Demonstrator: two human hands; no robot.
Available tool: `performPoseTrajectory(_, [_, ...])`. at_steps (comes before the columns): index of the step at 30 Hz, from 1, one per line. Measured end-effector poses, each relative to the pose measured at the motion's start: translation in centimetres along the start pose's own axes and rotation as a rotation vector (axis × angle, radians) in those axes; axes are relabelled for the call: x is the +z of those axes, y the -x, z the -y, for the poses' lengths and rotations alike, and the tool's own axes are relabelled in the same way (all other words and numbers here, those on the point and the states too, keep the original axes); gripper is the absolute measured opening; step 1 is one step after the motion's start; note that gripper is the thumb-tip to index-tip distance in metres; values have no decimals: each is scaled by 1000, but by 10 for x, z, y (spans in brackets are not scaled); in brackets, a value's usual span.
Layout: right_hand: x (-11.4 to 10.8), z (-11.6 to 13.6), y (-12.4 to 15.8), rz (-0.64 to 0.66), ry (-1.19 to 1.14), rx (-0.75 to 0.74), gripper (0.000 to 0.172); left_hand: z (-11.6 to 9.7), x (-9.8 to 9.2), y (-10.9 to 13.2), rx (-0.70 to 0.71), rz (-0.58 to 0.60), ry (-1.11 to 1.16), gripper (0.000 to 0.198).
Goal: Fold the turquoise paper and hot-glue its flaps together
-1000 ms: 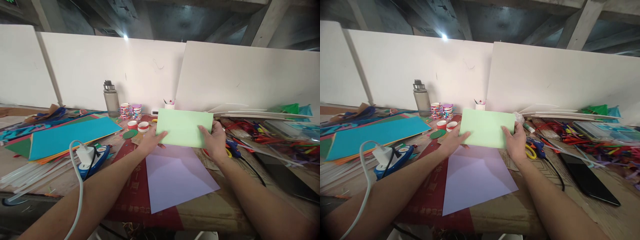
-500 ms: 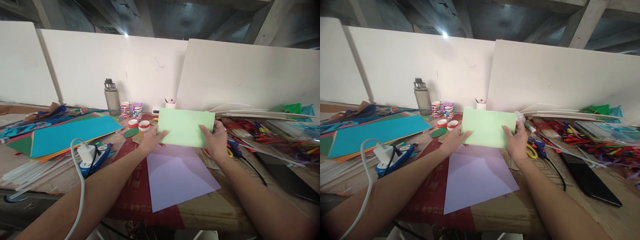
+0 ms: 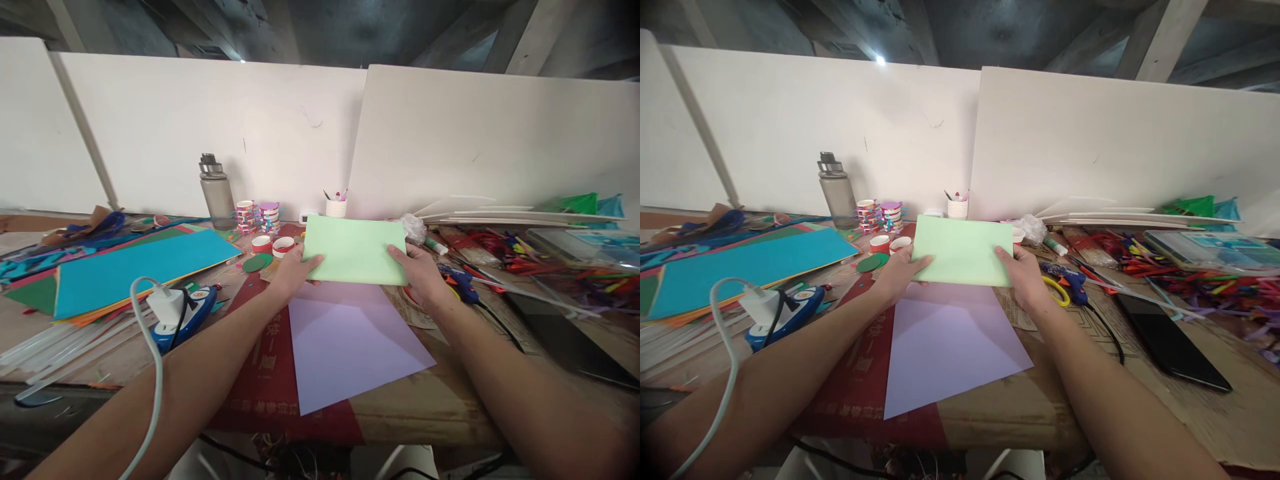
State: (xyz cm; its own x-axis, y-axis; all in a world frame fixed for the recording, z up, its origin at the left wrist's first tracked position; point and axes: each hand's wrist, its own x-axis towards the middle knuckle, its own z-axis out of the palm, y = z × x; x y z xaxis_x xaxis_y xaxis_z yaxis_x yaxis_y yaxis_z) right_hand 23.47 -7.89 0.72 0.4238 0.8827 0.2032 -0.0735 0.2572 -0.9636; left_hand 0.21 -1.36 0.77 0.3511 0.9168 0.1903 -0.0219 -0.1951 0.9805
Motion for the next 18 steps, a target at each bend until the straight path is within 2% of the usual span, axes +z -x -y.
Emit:
performPoseTrajectory(4, [1,2,0,-15,-55,21,42,2,0,0,-68,34,140,40])
performPoseTrajectory(8, [1,5,0,-4,-76,-101,40,-1,-3,-7,-179,-25,356,50])
performPoseTrajectory(11, [2,6,1,-16,-113,-166,36,-7,-7,-12,-234,28,471,56])
performPoseTrajectory(16, [6,7,6,2,-62,-195,39,-10,-7,-11,-319,63,506,16])
performPoseTrajectory(18, [6,10,6,17,-37,-208,44,-8,-6,-10,-315,75,501,8])
